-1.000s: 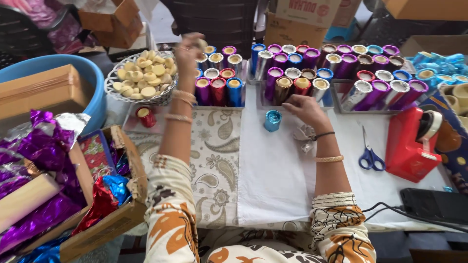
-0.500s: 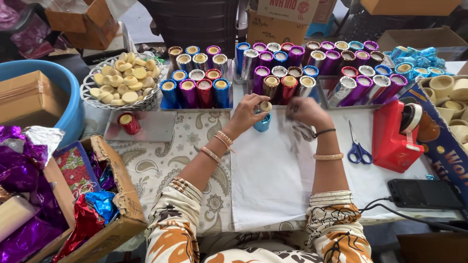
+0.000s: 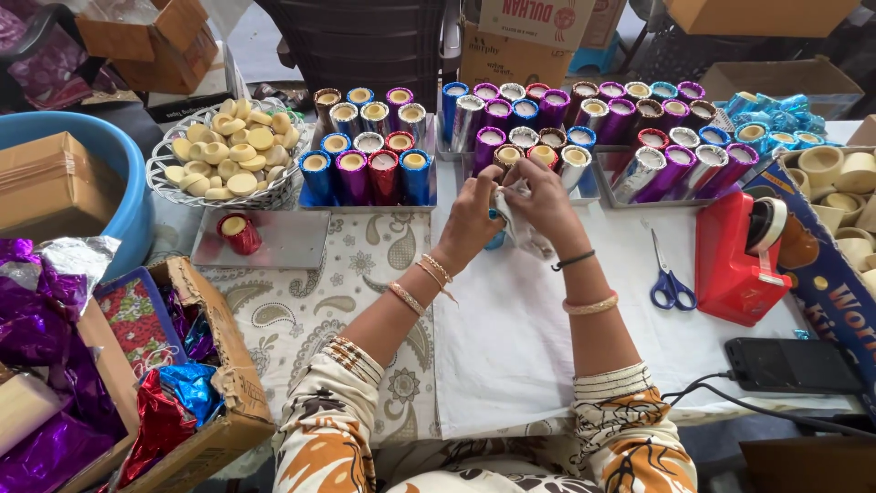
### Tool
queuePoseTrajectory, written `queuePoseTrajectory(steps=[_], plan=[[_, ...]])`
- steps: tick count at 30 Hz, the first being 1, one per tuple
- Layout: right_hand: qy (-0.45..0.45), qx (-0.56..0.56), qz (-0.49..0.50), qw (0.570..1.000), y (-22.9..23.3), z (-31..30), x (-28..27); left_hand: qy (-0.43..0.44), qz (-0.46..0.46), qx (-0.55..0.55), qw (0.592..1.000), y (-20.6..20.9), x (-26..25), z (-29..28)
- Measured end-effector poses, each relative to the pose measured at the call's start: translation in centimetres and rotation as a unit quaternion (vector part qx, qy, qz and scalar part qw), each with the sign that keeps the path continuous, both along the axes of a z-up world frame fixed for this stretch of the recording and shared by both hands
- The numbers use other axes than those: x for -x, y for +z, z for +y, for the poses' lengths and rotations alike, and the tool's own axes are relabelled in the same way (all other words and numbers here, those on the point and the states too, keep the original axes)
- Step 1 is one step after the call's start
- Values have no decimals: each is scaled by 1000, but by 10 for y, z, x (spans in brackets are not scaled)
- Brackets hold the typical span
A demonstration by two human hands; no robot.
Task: The person wraps small cylindrical candles in shiny metallic foil. They use scissors to cut the foil and a tape dispenser to secure the wrapping. The wrapped candles are placed into trays alongside other finished units.
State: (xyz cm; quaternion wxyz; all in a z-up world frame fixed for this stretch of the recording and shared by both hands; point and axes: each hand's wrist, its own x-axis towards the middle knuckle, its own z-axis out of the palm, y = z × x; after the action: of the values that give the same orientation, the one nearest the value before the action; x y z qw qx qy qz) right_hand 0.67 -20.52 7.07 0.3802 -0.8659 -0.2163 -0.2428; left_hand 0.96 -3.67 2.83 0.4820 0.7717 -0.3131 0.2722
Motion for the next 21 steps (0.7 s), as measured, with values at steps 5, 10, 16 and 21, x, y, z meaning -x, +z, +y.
queuePoseTrajectory(steps=[5,10,16,21], plan=[[42,-95,206,973,-3,-11,-3,-32,-122,-84,988,10,9,3],[12,-2,121,993,1,-4,0,-30,-122,-105,986,11,9,5],[25,-94,155,983,-15,-36,-16,-33,-100,-71,992,17,8,6],[-71,-139,60,986,-5,-17,-11,-29,1,-41,999,16,4,6]])
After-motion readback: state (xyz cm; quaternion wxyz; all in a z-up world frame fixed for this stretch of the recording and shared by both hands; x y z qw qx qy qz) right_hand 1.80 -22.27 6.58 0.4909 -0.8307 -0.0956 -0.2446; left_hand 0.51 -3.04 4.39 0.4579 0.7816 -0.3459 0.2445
